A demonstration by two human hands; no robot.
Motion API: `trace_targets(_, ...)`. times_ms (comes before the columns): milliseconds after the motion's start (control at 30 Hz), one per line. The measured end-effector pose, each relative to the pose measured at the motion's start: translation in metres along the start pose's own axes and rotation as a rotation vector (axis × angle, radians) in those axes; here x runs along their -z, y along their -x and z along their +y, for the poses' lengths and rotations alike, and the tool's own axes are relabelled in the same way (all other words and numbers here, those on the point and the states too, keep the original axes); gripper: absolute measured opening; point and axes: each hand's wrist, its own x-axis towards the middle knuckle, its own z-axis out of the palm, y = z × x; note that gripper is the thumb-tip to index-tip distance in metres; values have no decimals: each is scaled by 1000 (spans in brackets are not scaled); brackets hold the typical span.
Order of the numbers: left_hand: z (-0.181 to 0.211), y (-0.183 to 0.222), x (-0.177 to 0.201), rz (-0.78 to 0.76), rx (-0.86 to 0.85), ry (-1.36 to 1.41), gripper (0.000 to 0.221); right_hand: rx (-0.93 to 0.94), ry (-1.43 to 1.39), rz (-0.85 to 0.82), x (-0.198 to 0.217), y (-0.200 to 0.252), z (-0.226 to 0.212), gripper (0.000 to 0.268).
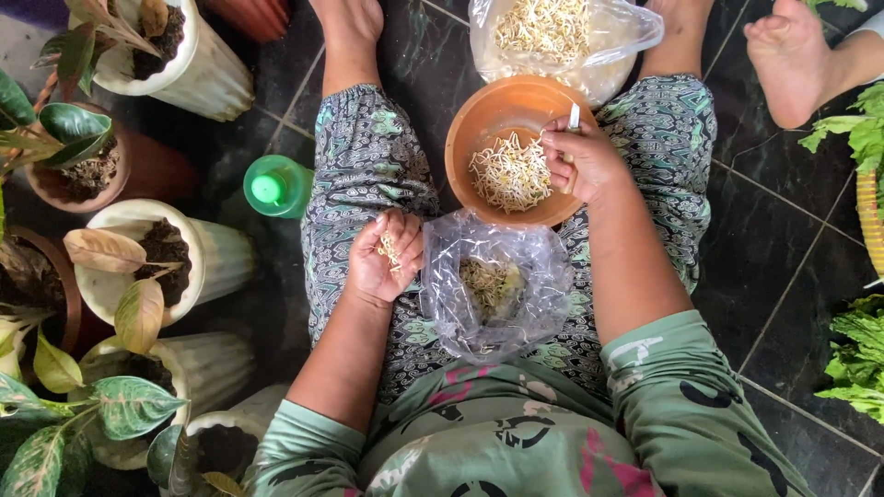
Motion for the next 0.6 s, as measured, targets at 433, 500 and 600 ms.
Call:
trace_targets(433, -3, 0, -3, 1, -19, -17, 31, -119, 1396, 403, -25, -34, 26, 23)
trace_targets(500, -2, 0, -2, -2, -8, -3, 31, -85, 1537, 396, -27, -47, 34, 30)
trace_targets(600, -1, 1, 0, 17, -16, -23, 31, -125, 1549, 349, -41, -41, 31, 21)
